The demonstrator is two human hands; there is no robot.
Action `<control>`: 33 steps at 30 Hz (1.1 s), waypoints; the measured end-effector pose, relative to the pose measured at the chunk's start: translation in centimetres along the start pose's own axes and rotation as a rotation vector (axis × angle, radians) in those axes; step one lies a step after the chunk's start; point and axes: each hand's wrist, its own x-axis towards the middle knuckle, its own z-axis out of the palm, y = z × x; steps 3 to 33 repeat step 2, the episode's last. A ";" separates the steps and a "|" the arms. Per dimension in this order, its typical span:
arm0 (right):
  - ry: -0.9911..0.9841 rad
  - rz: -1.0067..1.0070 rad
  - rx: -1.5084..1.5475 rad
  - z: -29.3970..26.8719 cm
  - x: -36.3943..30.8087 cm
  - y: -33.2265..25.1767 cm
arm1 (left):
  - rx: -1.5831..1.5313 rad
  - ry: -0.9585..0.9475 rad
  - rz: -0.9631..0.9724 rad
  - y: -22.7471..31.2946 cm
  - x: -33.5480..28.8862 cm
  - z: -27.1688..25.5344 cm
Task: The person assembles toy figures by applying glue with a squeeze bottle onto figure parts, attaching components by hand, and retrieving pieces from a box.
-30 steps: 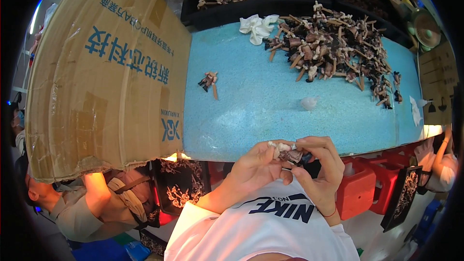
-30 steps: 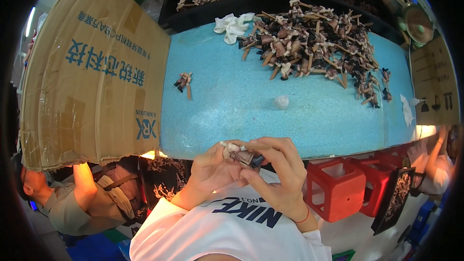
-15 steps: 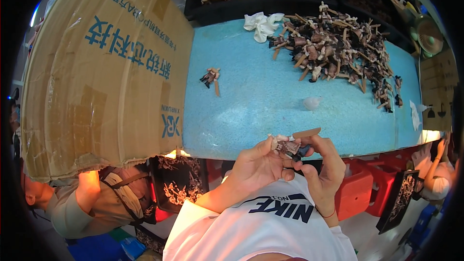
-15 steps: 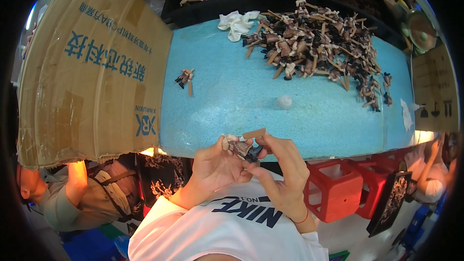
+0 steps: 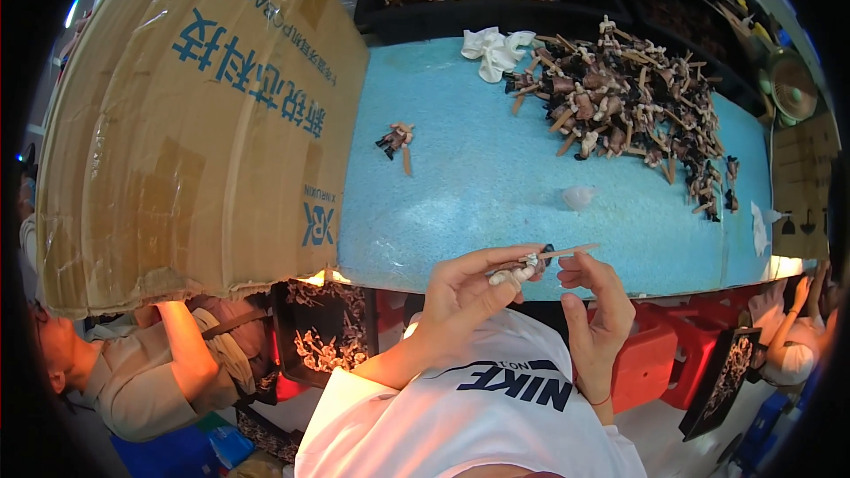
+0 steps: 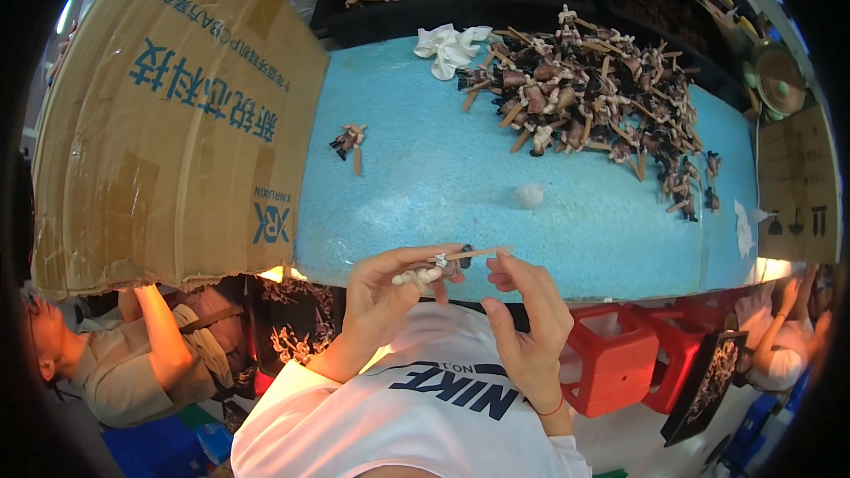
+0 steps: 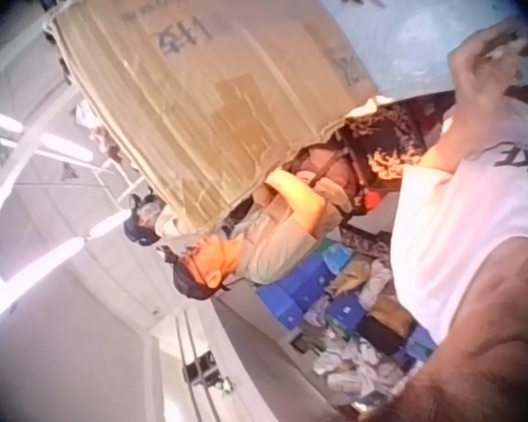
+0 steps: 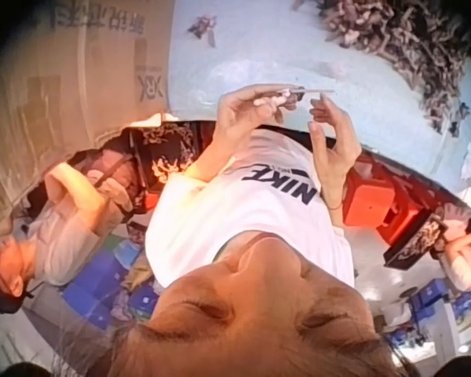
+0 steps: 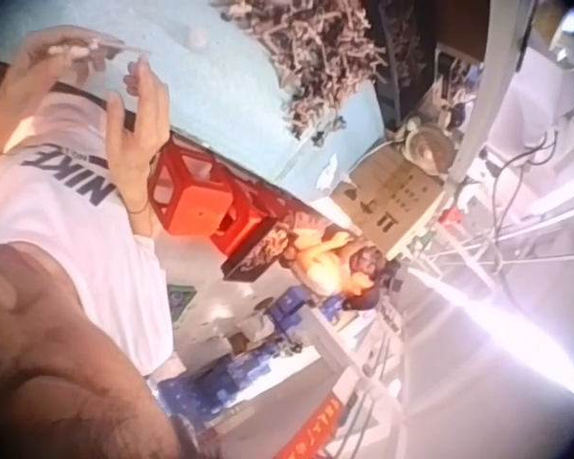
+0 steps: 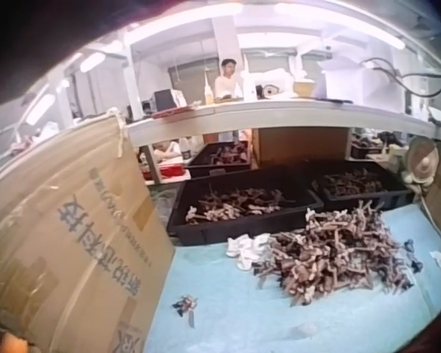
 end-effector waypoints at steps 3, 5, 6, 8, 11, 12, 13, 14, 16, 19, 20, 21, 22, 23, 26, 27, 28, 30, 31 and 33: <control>-0.012 0.021 -0.007 0.0 0.0 -0.1 | 0.364 0.073 0.188 0.3 -0.2 0.2; -0.012 0.021 -0.007 0.0 0.0 -0.1 | 0.364 0.073 0.188 0.3 -0.2 0.2; -0.012 0.021 -0.007 0.0 0.0 -0.1 | 0.364 0.073 0.188 0.3 -0.2 0.2; -0.012 0.021 -0.007 0.0 0.0 -0.1 | 0.364 0.073 0.188 0.3 -0.2 0.2; -0.012 0.021 -0.007 0.0 0.0 -0.1 | 0.364 0.073 0.188 0.3 -0.2 0.2; -0.012 0.021 -0.007 0.0 0.0 -0.1 | 0.364 0.073 0.188 0.3 -0.2 0.2; -0.012 0.021 -0.007 0.0 0.0 -0.1 | 0.364 0.073 0.188 0.3 -0.2 0.2; -0.012 0.021 -0.007 0.0 0.0 -0.1 | 0.364 0.073 0.188 0.3 -0.2 0.2; -0.012 0.021 -0.007 0.0 0.0 -0.1 | 0.364 0.073 0.188 0.3 -0.2 0.2; -0.012 0.021 -0.007 0.0 0.0 -0.1 | 0.364 0.073 0.188 0.3 -0.2 0.2; -0.012 0.021 -0.007 0.0 0.0 -0.1 | 0.364 0.073 0.188 0.3 -0.2 0.2; -0.012 0.021 -0.007 0.0 0.0 -0.1 | 0.364 0.073 0.188 0.3 -0.2 0.2; -0.012 0.021 -0.007 0.0 0.0 -0.1 | 0.364 0.073 0.188 0.3 -0.2 0.2; -0.012 0.021 -0.007 0.0 0.0 -0.1 | 0.364 0.073 0.188 0.3 -0.2 0.2; -0.012 0.021 -0.007 0.0 0.0 -0.1 | 0.364 0.073 0.188 0.3 -0.2 0.2; -0.012 0.021 -0.007 0.0 0.0 -0.1 | 0.364 0.073 0.188 0.3 -0.2 0.2; -0.012 0.021 -0.007 0.0 0.0 -0.1 | 0.364 0.073 0.188 0.3 -0.2 0.2; -0.012 0.021 -0.007 0.0 0.0 -0.1 | 0.364 0.073 0.188 0.3 -0.2 0.2; -0.012 0.021 -0.007 0.0 0.0 -0.1 | 0.364 0.073 0.188 0.3 -0.2 0.2; -0.012 0.021 -0.007 0.0 0.0 -0.1 | 0.364 0.073 0.188 0.3 -0.2 0.2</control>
